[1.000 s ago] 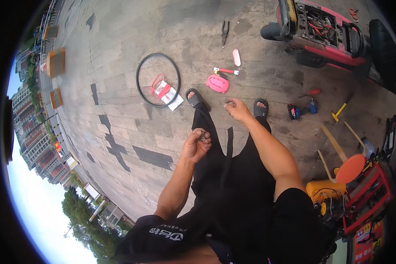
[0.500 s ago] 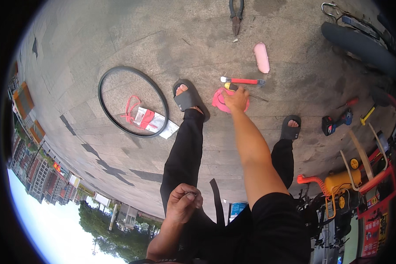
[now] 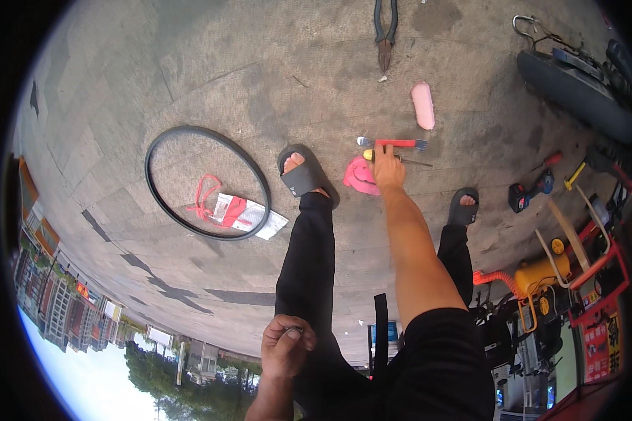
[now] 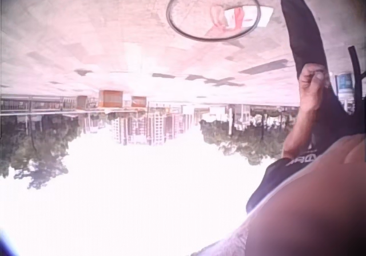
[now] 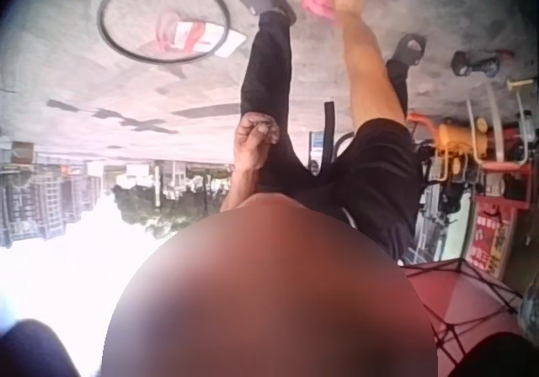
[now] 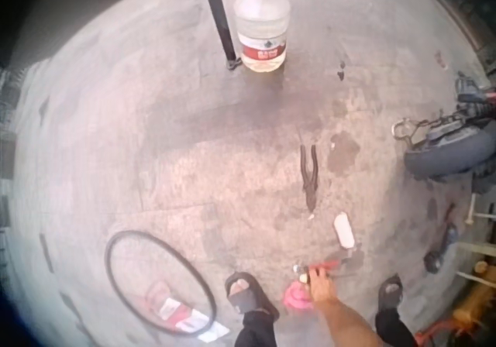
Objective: The person removes a plastic cover from a pink scooter, searches a red tool cart for a screw, and uses a screwdriver to tighten screws on the cover. The person then places the cover back onto the scooter.
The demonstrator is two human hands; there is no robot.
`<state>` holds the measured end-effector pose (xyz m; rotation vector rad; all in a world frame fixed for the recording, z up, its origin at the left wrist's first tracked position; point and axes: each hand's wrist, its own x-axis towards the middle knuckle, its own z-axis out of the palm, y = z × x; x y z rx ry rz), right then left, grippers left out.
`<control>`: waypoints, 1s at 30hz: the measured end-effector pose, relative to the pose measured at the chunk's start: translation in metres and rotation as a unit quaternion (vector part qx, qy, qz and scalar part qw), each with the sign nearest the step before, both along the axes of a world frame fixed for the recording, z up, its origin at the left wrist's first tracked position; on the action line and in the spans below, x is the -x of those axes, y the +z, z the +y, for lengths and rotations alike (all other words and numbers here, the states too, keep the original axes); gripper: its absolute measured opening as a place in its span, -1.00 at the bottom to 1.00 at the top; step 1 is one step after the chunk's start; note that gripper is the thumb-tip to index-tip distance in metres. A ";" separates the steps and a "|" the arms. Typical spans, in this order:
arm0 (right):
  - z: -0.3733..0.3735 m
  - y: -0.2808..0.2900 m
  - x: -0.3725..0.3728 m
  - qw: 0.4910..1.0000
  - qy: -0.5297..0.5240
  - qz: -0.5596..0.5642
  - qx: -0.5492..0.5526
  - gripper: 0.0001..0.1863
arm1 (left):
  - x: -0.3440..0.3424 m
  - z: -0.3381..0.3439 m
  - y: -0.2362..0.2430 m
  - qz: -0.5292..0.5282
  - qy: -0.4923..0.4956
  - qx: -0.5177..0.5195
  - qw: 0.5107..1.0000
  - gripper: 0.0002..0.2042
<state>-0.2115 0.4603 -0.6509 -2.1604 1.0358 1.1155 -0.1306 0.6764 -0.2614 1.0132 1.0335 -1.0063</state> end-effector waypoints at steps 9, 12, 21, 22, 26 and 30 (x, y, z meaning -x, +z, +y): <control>-0.029 0.168 -0.018 0.964 -0.062 -0.257 0.019 -0.57 | -0.044 0.009 -0.021 0.034 -0.026 0.029 0.999 -0.89; -0.025 0.315 -0.039 0.841 -0.443 -0.278 -0.136 -0.65 | -0.088 0.007 -0.016 0.013 -0.014 0.065 0.998 -0.91; -0.020 0.643 -0.093 0.542 -0.599 -0.502 -0.309 -0.62 | -0.210 -0.111 0.136 0.008 -0.022 0.147 0.989 -0.93; -0.023 0.654 -0.098 0.520 -0.593 -0.534 -0.304 -0.62 | -0.219 -0.127 0.156 0.001 -0.044 0.180 0.983 -0.93; -0.038 0.681 -0.117 0.425 -0.583 -0.632 -0.283 -0.60 | -0.258 -0.191 0.217 -0.020 -0.105 0.256 0.961 -0.91; -0.062 0.698 -0.143 0.349 -0.600 -0.676 -0.246 -0.60 | -0.305 -0.253 0.249 -0.083 -0.143 0.298 0.940 -0.90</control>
